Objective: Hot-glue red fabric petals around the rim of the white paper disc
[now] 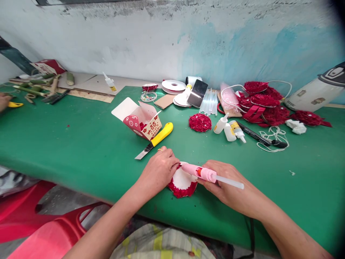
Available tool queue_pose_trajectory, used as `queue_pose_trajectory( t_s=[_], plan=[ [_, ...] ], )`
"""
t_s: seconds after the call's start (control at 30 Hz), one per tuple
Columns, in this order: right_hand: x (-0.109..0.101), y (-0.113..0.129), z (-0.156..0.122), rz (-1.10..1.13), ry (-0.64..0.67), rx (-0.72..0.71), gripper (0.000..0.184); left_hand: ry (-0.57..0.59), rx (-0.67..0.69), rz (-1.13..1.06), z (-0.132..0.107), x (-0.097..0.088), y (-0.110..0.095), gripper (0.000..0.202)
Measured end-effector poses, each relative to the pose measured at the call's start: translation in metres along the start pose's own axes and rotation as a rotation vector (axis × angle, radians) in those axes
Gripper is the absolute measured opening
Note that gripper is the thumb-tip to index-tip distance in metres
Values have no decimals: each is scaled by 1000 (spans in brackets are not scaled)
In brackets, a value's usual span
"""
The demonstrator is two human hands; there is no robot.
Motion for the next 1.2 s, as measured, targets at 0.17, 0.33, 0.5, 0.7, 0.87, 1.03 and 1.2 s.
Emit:
queue_pose_trajectory(
  t_s=[0.17, 0.33, 0.5, 0.7, 0.87, 1.03, 1.2],
  plan=[
    [1, -3, -1, 11, 10, 31, 25, 7, -3, 24, 0, 0, -1, 27],
    [0, -10, -1, 35, 31, 54, 23, 31, -16, 54, -1, 0, -1, 27],
    [-3, -13, -4, 77, 19, 76, 26, 31, -11, 76, -1, 0, -2, 29],
    [-1, -15, -4, 104, -25, 100, 29, 24, 26, 90, -2, 1, -3, 28],
    [1, -14, -2, 110, -17, 101, 28, 8, 40, 88, -2, 1, -3, 27],
    [3, -13, 0, 105, -13, 87, 27, -2, 43, 71, -1, 0, -3, 29],
    [3, -12, 0, 95, -11, 78, 27, 19, 20, 64, 0, 2, -2, 30]
  ],
)
Point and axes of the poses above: each hand's wrist, its own z-axis towards the middle knuckle, its own x-axis out of the palm, y = z × x, the point moved 5 cm from there along z, towards the middle knuckle, and after that the axes turned 13 degrees about -x, right-handed, at the moved point
